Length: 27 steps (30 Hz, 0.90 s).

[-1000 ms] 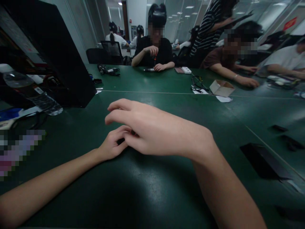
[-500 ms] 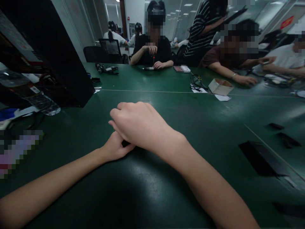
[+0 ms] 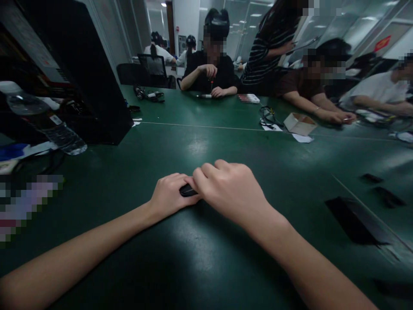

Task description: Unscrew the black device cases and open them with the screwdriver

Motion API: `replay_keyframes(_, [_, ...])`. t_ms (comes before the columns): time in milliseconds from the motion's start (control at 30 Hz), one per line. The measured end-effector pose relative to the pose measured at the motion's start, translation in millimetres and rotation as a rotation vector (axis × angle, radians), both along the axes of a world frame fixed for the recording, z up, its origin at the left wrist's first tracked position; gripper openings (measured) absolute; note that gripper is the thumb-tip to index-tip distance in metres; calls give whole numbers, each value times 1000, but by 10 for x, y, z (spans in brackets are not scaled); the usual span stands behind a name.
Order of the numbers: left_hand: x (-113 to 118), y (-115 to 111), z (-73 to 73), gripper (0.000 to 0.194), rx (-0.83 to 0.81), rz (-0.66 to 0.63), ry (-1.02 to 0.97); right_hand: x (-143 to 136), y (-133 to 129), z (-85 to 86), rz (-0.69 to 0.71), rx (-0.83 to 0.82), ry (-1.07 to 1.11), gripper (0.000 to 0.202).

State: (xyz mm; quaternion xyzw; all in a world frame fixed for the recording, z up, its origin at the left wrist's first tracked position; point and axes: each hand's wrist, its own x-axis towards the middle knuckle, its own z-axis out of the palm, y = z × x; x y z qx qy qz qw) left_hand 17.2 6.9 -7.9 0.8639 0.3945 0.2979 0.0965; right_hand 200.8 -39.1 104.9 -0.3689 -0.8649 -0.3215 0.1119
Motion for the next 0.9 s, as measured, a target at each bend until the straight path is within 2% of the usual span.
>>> replay_keyframes(167, [-22,24,-2,43,-13,-35,-4,562,139,-366,128,61,75,42])
replay_keyframes(233, [-33,35,-3,45,-11,-56,-5,784,198,-422,133,92,93,43])
replay_keyframes(333, [-50,45,0,47,14,-84,-9,986,240,-412,124,98,83,43])
replay_keyframes(467, [-75,48,4,48,33,-100,-7,996,233,-395,115,62,104,42])
replay_keyframes(700, [-94,48,5,48,16,-111,1,969,234,-484,44,-56,149,42])
replay_keyframes(900, [-98,36,17,47,-19,-99,19,953,265,-513,60,-59,162,45])
